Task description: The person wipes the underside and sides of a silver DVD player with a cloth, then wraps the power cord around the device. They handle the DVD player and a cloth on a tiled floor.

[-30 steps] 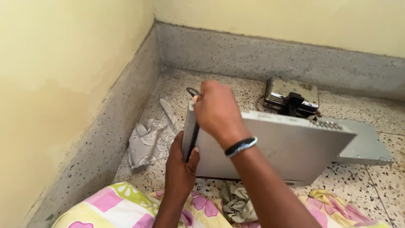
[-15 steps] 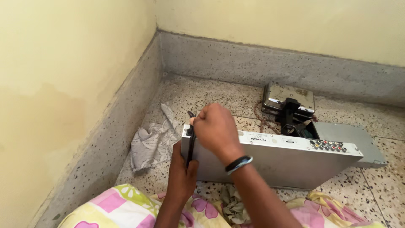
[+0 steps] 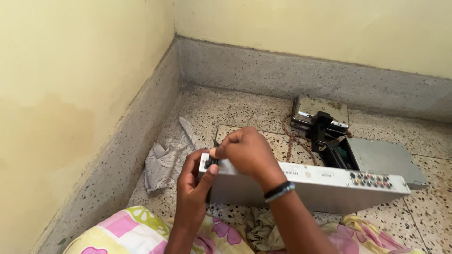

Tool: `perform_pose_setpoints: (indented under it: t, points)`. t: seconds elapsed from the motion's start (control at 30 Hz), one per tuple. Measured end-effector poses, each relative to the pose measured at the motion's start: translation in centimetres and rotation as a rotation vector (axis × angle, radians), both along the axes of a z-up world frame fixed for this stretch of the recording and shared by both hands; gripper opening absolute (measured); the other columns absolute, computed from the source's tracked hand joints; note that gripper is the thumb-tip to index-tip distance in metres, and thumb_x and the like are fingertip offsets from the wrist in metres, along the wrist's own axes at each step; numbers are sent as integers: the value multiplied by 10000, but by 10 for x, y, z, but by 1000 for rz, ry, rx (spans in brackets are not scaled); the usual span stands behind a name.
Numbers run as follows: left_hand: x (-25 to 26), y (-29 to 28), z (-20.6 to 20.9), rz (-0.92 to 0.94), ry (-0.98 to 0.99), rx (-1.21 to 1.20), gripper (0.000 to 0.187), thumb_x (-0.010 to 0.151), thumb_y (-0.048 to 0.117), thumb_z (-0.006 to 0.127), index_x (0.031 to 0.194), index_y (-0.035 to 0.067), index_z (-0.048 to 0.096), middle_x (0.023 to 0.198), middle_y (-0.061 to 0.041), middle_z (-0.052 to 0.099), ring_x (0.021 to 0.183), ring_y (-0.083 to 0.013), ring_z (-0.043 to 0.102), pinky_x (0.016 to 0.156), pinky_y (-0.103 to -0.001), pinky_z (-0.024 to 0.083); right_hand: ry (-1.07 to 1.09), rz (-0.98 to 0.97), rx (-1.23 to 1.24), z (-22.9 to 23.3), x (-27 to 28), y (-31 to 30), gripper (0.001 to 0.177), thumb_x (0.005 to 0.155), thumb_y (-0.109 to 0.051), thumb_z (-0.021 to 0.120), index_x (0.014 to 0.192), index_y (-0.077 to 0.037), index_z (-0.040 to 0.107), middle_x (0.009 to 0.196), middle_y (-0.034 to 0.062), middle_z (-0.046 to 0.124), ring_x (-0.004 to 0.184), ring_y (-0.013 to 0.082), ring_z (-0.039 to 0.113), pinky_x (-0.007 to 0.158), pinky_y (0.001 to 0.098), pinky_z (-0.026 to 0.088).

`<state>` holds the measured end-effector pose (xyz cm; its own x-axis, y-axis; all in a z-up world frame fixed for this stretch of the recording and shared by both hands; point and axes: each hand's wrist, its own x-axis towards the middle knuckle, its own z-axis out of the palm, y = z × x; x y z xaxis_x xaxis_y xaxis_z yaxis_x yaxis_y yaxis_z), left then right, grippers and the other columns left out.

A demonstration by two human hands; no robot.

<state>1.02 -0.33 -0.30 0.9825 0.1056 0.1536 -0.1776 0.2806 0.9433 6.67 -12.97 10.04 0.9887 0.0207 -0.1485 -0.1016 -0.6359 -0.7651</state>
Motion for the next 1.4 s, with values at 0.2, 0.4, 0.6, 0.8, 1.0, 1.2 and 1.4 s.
perform_pose_setpoints:
  t: [0.2, 0.4, 0.6, 0.8, 1.0, 1.2, 1.4]
  points:
    - [-23, 4, 20, 85, -86, 421, 324, 977, 275, 591, 1214, 54, 588, 967, -88, 704, 865, -196, 672, 754, -340, 531, -10, 8, 17, 4, -28, 0, 166, 727, -209, 834, 713, -48, 800, 621, 65, 728, 564, 123, 633, 580, 287, 501]
    - [-33, -3, 20, 149, -160, 485, 332, 1001, 182, 508, 1266, 26, 384, 1053, -187, 635, 916, -307, 695, 788, -389, 521, 55, 64, 45, 4, -33, -3, 277, 819, -273, 765, 688, -29, 790, 605, 96, 695, 531, 147, 564, 534, 313, 450]
    - [-41, -9, 16, 184, -64, 391, 303, 970, 161, 541, 1204, 45, 387, 1061, -182, 600, 947, -275, 651, 862, -391, 499, 151, 108, 299, -12, -21, -17, 360, 909, -297, 665, 741, 6, 765, 718, 60, 776, 639, 135, 670, 624, 274, 512]
    - [-41, -14, -2, 153, -109, 53, 393, 891, 9, 573, 1202, 61, 337, 1238, -189, 565, 1182, -247, 567, 1062, -406, 414, 248, 201, 86, -10, -15, -6, 326, 939, -358, 634, 794, -78, 717, 702, 13, 695, 666, 133, 672, 627, 288, 545]
    - [-54, -14, -41, 215, -202, -109, 514, 810, -84, 599, 1198, 54, 292, 1359, -249, 500, 1266, -291, 526, 1133, -452, 351, 318, 458, 10, -34, -17, 13, 300, 885, -296, 726, 772, -19, 750, 644, 32, 642, 535, 125, 522, 525, 306, 432]
    - [-68, -12, -52, 175, -259, -34, 416, 858, -42, 563, 1183, 27, 313, 1402, -279, 499, 1316, -304, 545, 1152, -443, 350, 770, 271, 673, -68, 0, -6, 228, 956, -219, 680, 874, -8, 708, 668, -2, 607, 530, 62, 523, 396, 188, 359]
    - [-75, -6, -53, 190, -168, 199, 373, 870, 70, 579, 1147, 31, 333, 1275, -244, 600, 1110, -234, 625, 1014, -391, 493, 865, 87, 872, -84, 25, -22, 151, 999, -119, 589, 986, 7, 671, 821, 36, 703, 624, 64, 634, 442, 146, 460]
